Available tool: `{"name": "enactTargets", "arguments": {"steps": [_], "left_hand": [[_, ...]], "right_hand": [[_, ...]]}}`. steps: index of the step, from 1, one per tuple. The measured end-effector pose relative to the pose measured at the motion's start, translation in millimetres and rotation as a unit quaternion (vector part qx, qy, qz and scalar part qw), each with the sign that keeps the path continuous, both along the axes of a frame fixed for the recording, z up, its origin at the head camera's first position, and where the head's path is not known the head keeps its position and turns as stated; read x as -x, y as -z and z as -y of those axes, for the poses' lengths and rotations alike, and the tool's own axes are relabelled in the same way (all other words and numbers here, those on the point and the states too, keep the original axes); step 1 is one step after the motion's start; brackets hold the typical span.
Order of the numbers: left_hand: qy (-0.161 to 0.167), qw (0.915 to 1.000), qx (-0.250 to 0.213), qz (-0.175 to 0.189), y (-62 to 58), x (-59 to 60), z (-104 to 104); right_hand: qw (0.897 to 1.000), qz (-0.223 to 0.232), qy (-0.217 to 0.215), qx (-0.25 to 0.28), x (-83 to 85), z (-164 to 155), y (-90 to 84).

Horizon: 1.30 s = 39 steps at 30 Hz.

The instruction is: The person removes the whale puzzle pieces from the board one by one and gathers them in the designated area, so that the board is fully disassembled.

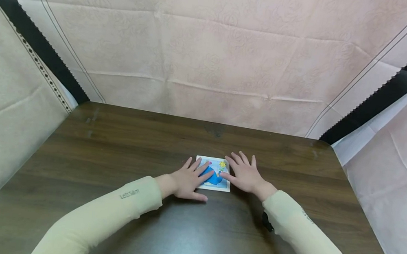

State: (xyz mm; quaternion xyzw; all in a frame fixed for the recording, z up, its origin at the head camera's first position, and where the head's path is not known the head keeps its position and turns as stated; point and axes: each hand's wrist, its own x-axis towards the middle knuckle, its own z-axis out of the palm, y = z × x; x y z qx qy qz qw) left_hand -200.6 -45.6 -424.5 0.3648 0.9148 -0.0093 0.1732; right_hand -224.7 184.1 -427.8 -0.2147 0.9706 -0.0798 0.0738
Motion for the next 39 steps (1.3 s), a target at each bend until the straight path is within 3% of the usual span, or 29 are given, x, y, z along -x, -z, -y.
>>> {"name": "enactTargets", "arguments": {"steps": [22, 39], "left_hand": [[-0.006, 0.9997, 0.023, 0.012, 6.5, -1.1, -1], [-0.008, 0.9991, 0.040, 0.013, 0.0, -0.8, -6]], "right_hand": [[1.000, 0.008, -0.002, -0.009, 3.3, 1, 4.7], [0.995, 0.056, 0.047, 0.075, 13.3, 13, -1.5]]}}
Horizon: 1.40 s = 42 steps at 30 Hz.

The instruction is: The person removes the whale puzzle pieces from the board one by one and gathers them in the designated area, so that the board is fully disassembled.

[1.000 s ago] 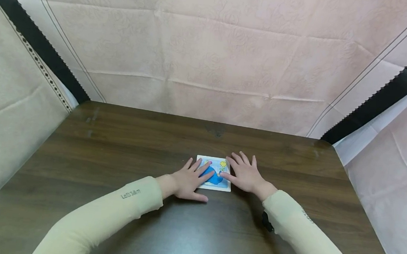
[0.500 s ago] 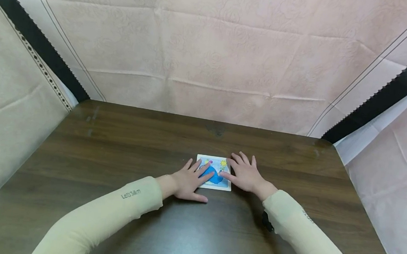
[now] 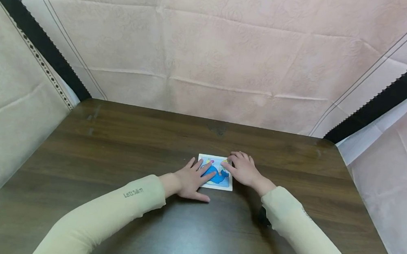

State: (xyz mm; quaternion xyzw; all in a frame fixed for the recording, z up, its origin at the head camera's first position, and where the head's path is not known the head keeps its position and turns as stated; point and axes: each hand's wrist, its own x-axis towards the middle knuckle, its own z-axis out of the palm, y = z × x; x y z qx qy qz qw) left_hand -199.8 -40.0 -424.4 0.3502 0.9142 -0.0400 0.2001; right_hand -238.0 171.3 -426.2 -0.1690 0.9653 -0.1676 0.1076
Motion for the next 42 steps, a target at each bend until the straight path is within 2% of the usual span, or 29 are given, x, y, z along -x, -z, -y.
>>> {"name": "enactTargets", "arguments": {"steps": [8, 15, 19, 23, 25, 28, 31, 35, 42], "left_hand": [[-0.001, 1.0000, 0.006, 0.004, -1.4, 0.6, -1], [-0.001, 1.0000, 0.005, 0.008, -0.7, 2.0, 0], [-0.001, 0.9999, 0.004, 0.010, -1.0, 2.8, 0], [-0.002, 0.9999, 0.002, 0.011, -1.0, 3.5, 0], [-0.003, 0.9999, 0.002, 0.012, -1.1, 3.6, 0], [-0.003, 0.9999, 0.000, 0.013, -1.8, 3.4, 0], [-0.004, 0.9998, -0.005, 0.017, -2.4, 3.8, 0], [-0.004, 0.9997, -0.012, 0.019, -4.8, 4.5, -1], [0.021, 0.9994, -0.026, 0.005, -7.9, 3.7, -10]], "right_hand": [[0.997, 0.018, 0.036, 0.064, 4.2, 2, -5.2], [0.984, 0.078, 0.092, 0.131, 12.2, 1, -11.7], [0.966, 0.134, 0.134, 0.177, 18.8, 1, -13.6], [0.935, 0.193, 0.180, 0.236, 23.4, 2, -14.7], [0.924, 0.211, 0.196, 0.252, 24.7, 3, -14.9], [0.913, 0.229, 0.212, 0.262, 25.9, 4, -15.1], [0.911, 0.236, 0.218, 0.260, 27.0, 4, -13.9], [0.915, 0.231, 0.218, 0.248, 27.5, 5, -10.7], [0.917, 0.219, 0.224, 0.246, 26.5, 9, -9.0]]}}
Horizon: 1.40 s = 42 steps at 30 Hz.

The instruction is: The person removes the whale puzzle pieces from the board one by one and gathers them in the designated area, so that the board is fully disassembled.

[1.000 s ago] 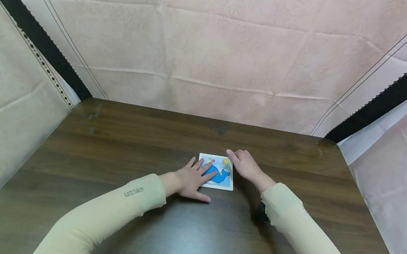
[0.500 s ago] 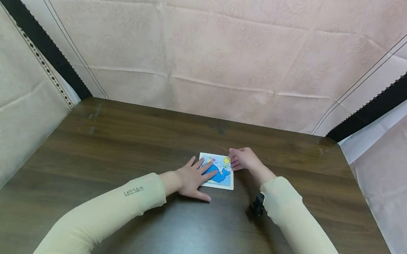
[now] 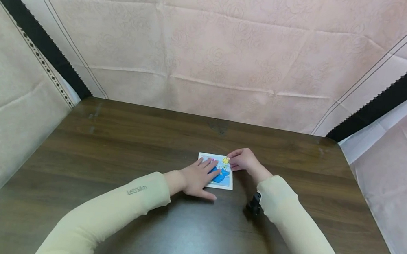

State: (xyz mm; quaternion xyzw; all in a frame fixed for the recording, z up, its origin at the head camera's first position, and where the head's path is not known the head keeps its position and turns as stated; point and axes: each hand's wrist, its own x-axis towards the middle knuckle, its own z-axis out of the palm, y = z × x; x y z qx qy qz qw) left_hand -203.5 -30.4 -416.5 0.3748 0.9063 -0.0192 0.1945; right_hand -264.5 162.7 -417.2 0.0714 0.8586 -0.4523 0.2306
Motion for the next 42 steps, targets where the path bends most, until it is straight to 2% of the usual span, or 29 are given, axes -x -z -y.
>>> {"name": "enactTargets", "arguments": {"steps": [8, 18, 23, 32, 37, 42], "left_hand": [[-0.010, 0.9994, 0.031, 0.012, 2.8, -2.4, -7.7], [-0.010, 0.9991, 0.030, 0.028, -1.4, 0.0, -8.7], [-0.009, 0.9991, 0.031, 0.029, -2.6, -0.4, -7.2], [-0.007, 0.9989, 0.028, 0.036, 1.5, 1.9, -7.5], [-0.009, 0.9989, 0.026, 0.037, 1.3, 2.7, -7.4], [-0.009, 0.9989, 0.025, 0.038, -1.1, 2.6, -7.3]], "right_hand": [[1.000, -0.002, -0.003, 0.003, -1.5, 3.2, 1.3], [1.000, -0.016, -0.015, 0.021, -3.4, -2.6, -1.4], [0.999, -0.013, -0.007, 0.029, -3.3, -2.3, -0.9], [0.999, -0.013, 0.000, 0.046, -8.4, -1.5, -4.7], [0.999, -0.016, 0.011, 0.042, -7.1, -1.5, -0.1], [0.999, -0.035, 0.001, 0.041, -5.9, -2.1, 3.2]]}}
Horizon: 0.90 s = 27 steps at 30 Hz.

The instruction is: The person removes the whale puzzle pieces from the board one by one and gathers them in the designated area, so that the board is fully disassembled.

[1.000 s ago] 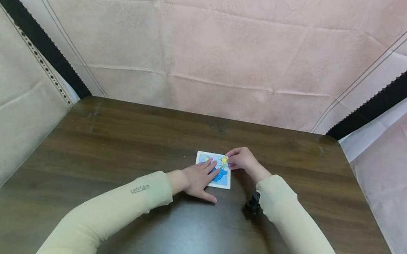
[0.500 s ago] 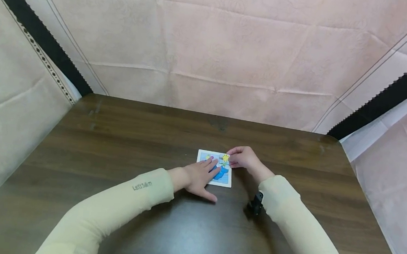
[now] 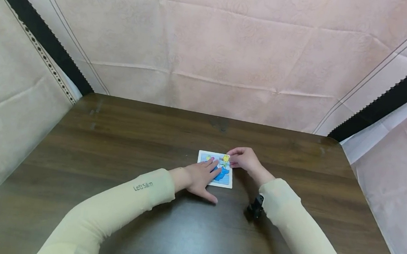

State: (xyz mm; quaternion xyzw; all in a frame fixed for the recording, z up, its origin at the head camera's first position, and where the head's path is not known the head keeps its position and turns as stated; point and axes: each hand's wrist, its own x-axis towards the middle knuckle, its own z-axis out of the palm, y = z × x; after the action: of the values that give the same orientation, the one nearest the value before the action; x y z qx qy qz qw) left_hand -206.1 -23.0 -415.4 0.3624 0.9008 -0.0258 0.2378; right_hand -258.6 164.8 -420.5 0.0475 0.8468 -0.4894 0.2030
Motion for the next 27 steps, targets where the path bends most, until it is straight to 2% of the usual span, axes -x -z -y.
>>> {"name": "enactTargets", "arguments": {"steps": [13, 21, 24, 27], "left_hand": [[0.000, 0.9999, 0.011, -0.008, -4.9, 0.3, -3.0], [0.003, 0.9998, 0.017, -0.013, -6.9, 0.4, -4.5], [0.008, 0.9996, 0.019, -0.017, -7.1, 0.6, -4.3], [0.011, 0.9995, 0.023, -0.017, -6.8, 1.1, -3.9]], "right_hand": [[0.998, -0.037, -0.045, 0.002, -2.2, -3.3, -0.5], [0.993, -0.074, -0.087, 0.016, -3.9, -7.0, -2.7], [0.992, -0.084, -0.086, 0.030, -3.9, -7.2, -5.4], [0.994, -0.071, -0.071, 0.042, -3.7, -7.9, -8.1]]}}
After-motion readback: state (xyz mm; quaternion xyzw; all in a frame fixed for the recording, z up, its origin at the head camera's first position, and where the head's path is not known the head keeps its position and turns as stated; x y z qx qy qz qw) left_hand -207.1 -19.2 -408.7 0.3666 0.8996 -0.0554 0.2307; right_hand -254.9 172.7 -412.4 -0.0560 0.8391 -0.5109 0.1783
